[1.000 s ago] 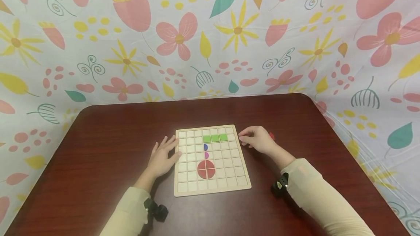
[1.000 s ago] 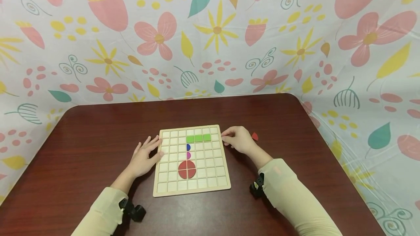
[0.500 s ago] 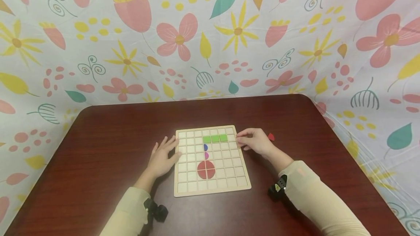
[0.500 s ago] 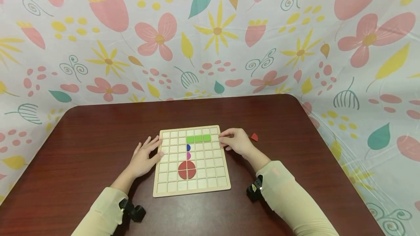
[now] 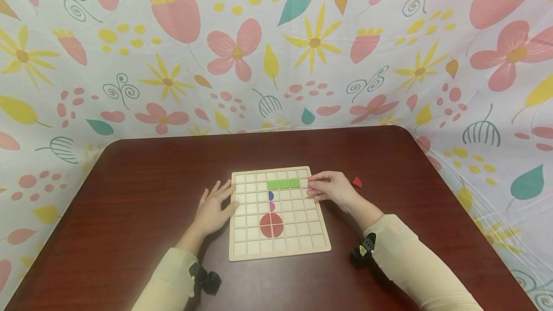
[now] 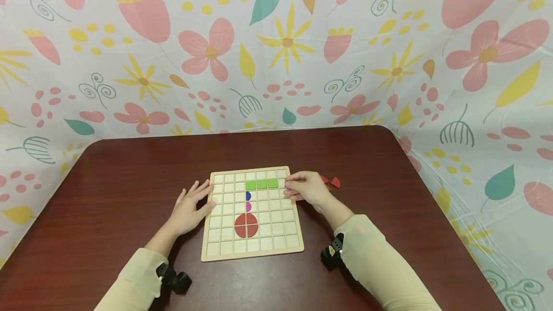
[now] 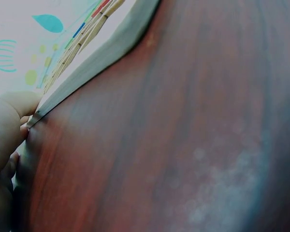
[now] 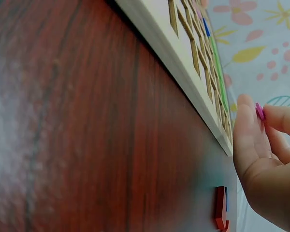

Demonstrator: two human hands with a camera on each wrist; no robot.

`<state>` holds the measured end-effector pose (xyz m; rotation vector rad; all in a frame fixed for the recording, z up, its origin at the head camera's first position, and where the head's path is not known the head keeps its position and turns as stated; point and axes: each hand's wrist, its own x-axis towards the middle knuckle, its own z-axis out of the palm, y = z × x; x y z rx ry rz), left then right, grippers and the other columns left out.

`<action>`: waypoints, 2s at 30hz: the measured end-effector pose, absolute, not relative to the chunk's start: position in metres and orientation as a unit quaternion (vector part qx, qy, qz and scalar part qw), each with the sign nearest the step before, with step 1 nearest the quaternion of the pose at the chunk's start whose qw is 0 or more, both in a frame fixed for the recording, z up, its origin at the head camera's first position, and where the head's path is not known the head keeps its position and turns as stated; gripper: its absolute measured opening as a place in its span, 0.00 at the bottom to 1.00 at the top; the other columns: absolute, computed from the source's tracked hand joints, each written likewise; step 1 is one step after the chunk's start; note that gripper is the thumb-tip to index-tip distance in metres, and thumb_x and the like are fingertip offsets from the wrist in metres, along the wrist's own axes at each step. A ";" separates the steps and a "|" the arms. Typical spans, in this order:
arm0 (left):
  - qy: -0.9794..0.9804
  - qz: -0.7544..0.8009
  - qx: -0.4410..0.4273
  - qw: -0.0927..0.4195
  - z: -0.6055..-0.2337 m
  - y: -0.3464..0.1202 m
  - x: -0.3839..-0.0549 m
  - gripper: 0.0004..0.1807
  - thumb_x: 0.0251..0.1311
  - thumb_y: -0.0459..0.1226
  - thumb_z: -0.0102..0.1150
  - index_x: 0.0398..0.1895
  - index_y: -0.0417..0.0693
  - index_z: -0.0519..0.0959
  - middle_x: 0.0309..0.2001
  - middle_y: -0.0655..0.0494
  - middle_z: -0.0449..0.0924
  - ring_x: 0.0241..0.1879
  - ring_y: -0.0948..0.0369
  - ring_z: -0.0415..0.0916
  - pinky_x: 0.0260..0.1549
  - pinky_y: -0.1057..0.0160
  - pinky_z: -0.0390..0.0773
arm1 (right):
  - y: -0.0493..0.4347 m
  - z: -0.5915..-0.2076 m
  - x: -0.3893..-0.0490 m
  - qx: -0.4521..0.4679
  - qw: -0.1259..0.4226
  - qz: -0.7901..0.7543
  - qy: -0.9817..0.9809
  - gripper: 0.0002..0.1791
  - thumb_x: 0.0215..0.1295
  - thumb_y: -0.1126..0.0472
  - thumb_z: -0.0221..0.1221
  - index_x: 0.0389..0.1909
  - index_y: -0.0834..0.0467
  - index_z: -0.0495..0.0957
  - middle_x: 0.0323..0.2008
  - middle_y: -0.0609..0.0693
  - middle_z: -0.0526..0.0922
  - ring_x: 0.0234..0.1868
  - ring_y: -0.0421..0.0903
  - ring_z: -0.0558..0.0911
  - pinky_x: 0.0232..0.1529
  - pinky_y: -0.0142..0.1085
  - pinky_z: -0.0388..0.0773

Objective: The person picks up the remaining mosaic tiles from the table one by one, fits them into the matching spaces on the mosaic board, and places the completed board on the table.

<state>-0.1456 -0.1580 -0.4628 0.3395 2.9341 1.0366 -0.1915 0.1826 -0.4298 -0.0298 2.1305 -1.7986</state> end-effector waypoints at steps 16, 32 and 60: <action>0.938 0.329 0.112 -0.002 -0.466 -0.159 -0.146 0.29 0.64 0.47 0.54 0.67 0.49 0.67 0.71 0.50 0.60 0.73 0.45 0.47 0.68 0.36 0.38 | 0.174 -0.429 -0.187 0.015 0.202 -0.665 0.719 0.24 0.63 0.64 0.59 0.56 0.74 0.70 0.40 0.57 0.85 0.36 0.43 0.87 0.40 0.39 0.83; 0.938 0.329 0.110 0.002 -0.463 -0.158 -0.146 0.29 0.64 0.47 0.53 0.67 0.49 0.67 0.71 0.51 0.59 0.74 0.46 0.47 0.69 0.36 0.38 | 0.166 -0.430 -0.185 0.029 0.207 -0.683 0.700 0.22 0.64 0.66 0.58 0.55 0.74 0.69 0.44 0.63 0.83 0.37 0.44 0.87 0.41 0.39 0.83; 0.940 0.322 0.110 0.001 -0.466 -0.159 -0.147 0.29 0.64 0.47 0.53 0.67 0.50 0.66 0.71 0.51 0.59 0.74 0.46 0.46 0.69 0.37 0.37 | 0.147 -0.432 -0.186 0.051 0.195 -0.624 0.755 0.18 0.58 0.63 0.64 0.47 0.69 0.79 0.32 0.57 0.87 0.29 0.43 0.86 0.28 0.38 0.84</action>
